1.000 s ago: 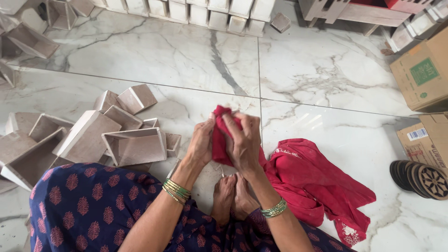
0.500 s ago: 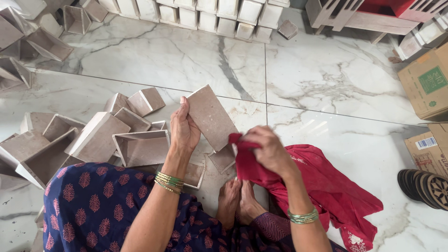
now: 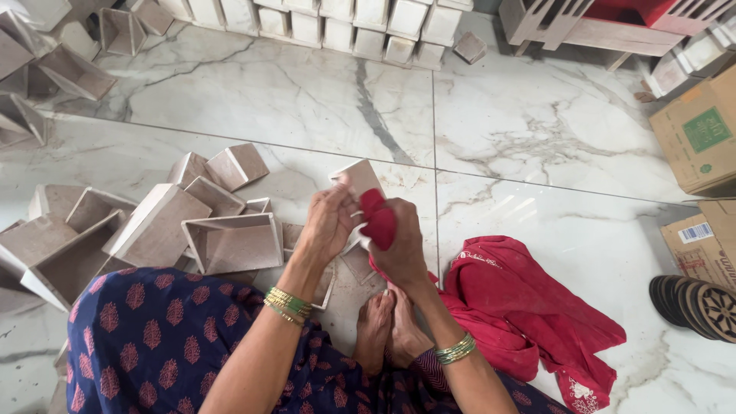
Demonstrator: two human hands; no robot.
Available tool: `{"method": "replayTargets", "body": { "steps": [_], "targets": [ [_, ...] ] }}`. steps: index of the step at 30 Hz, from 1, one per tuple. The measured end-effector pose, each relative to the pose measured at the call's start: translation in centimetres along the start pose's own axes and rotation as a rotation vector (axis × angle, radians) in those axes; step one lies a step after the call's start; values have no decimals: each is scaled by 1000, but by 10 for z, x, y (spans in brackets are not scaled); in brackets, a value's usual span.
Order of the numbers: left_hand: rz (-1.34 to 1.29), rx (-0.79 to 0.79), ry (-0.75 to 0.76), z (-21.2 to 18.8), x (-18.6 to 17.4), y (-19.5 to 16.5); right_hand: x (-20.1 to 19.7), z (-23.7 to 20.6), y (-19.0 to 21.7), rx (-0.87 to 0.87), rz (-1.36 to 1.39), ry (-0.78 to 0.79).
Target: The person sits on the floor and wipes small open wooden boxes one at a time with a red cloth, turning each box to clean its sides and inside, then sets it aside and picks up the next box from the pile.
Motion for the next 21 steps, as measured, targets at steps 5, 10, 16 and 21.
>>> {"method": "replayTargets", "body": {
  "steps": [5, 10, 16, 21],
  "targets": [
    [867, 90, -245, -22, 38, -41, 5, -26, -102, 564, 1064, -54],
    [1391, 200, -281, -25, 65, -60, 13, -36, -119, 662, 1309, 30],
    [577, -196, -193, -19, 41, -30, 5, -24, -95, 710, 1379, 146],
    [412, 6, -171, -16, 45, -30, -16, -7, -80, 581, 975, 54]
  ]
}}
Point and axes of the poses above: each hand's wrist, its own z-axis towards the middle knuckle, its own x-axis out of the palm, y = z × x, the point moved 6 cm from there along z, towards the middle knuckle, and after that the axes turned 7 degrees about y, right-handed, at the moved point
